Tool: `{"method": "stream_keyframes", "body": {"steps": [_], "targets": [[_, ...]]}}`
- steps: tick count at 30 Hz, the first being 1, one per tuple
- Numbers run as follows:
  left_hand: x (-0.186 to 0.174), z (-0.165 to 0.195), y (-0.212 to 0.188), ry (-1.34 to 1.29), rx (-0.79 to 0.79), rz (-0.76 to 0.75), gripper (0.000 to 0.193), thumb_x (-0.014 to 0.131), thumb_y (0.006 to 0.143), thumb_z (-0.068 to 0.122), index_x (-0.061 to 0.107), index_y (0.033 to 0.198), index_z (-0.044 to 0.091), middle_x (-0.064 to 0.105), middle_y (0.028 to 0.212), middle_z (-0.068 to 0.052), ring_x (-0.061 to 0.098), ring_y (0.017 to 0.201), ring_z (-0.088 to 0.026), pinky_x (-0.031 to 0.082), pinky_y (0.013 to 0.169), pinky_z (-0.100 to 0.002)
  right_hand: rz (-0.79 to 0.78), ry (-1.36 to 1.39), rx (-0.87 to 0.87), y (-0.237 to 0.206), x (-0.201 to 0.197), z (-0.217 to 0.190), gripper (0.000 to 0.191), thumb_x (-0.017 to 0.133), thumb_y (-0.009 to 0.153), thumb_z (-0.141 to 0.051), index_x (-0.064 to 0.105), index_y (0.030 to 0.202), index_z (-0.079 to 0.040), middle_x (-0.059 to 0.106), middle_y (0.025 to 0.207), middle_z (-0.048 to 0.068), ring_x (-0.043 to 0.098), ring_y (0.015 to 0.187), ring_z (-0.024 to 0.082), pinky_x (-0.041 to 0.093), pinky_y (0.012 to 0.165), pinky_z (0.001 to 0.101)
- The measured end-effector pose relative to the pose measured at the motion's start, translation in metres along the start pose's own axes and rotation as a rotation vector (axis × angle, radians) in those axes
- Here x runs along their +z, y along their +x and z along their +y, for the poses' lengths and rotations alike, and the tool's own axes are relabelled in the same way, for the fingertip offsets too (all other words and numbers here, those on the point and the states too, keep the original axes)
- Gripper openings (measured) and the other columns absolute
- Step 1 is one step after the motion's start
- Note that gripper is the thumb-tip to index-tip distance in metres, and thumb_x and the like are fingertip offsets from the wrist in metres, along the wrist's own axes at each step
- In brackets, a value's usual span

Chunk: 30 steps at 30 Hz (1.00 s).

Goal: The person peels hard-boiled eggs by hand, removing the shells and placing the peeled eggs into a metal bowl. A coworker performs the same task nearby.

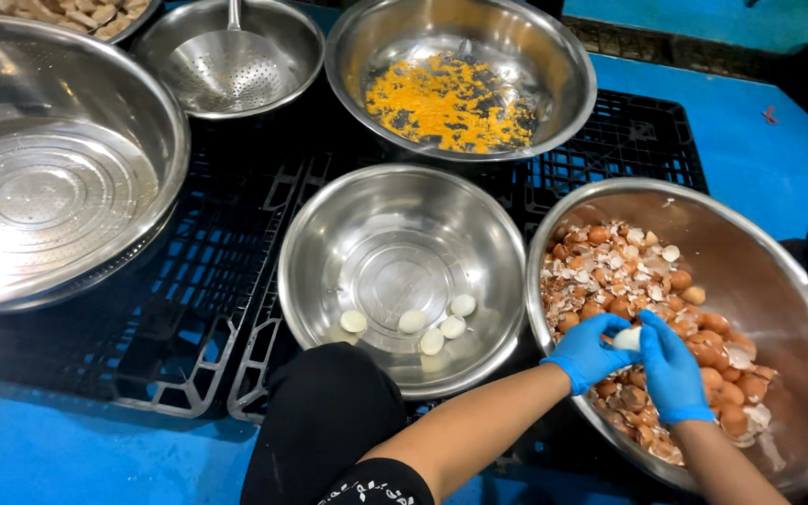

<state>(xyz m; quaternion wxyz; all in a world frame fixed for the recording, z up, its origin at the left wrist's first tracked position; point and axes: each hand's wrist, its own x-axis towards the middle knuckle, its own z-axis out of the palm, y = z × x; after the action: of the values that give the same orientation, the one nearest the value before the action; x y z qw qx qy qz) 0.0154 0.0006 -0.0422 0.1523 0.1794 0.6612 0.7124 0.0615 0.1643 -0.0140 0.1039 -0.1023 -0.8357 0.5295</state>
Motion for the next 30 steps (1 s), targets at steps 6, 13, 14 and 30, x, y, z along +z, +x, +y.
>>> {"method": "stream_keyframes", "body": {"steps": [6, 13, 14, 30], "targets": [[-0.003, 0.015, -0.008, 0.046, -0.009, 0.059, 0.070, 0.084, 0.075, 0.042, 0.063, 0.131, 0.005, 0.072, 0.118, -0.017, 0.071, 0.100, -0.027, 0.056, 0.089, -0.038, 0.100, 0.019, 0.033, -0.005, 0.014, -0.005, 0.040, 0.057, 0.107, -0.026, 0.061, 0.138, -0.001, 0.068, 0.122, 0.012, 0.064, 0.108, 0.018, 0.052, 0.093, 0.0322], [-0.005, 0.021, -0.013, 0.031, 0.000, -0.011, 0.064, 0.074, 0.086, 0.038, 0.060, 0.142, 0.011, 0.073, 0.122, -0.016, 0.073, 0.102, -0.027, 0.058, 0.089, -0.037, 0.108, -0.141, -0.016, -0.011, 0.011, -0.024, 0.039, 0.055, 0.108, -0.025, 0.064, 0.137, -0.002, 0.071, 0.124, 0.015, 0.065, 0.112, 0.019, 0.050, 0.098, 0.0335], [-0.006, 0.022, -0.014, 0.043, 0.006, -0.013, 0.063, 0.074, 0.087, 0.038, 0.060, 0.142, 0.011, 0.073, 0.121, -0.016, 0.073, 0.102, -0.027, 0.058, 0.089, -0.037, 0.118, -0.190, -0.001, -0.013, 0.011, -0.027, 0.039, 0.055, 0.108, -0.025, 0.064, 0.137, -0.002, 0.071, 0.123, 0.016, 0.065, 0.112, 0.020, 0.050, 0.097, 0.0345], [-0.007, 0.029, -0.016, 0.185, 0.010, -0.035, 0.063, 0.083, 0.076, 0.040, 0.065, 0.126, 0.007, 0.074, 0.112, -0.018, 0.074, 0.098, -0.028, 0.059, 0.085, -0.039, -0.044, -0.353, 0.047, -0.006, -0.002, -0.019, 0.042, 0.066, 0.096, -0.033, 0.073, 0.126, -0.004, 0.077, 0.114, 0.016, 0.073, 0.102, 0.022, 0.056, 0.091, 0.0347]]}}
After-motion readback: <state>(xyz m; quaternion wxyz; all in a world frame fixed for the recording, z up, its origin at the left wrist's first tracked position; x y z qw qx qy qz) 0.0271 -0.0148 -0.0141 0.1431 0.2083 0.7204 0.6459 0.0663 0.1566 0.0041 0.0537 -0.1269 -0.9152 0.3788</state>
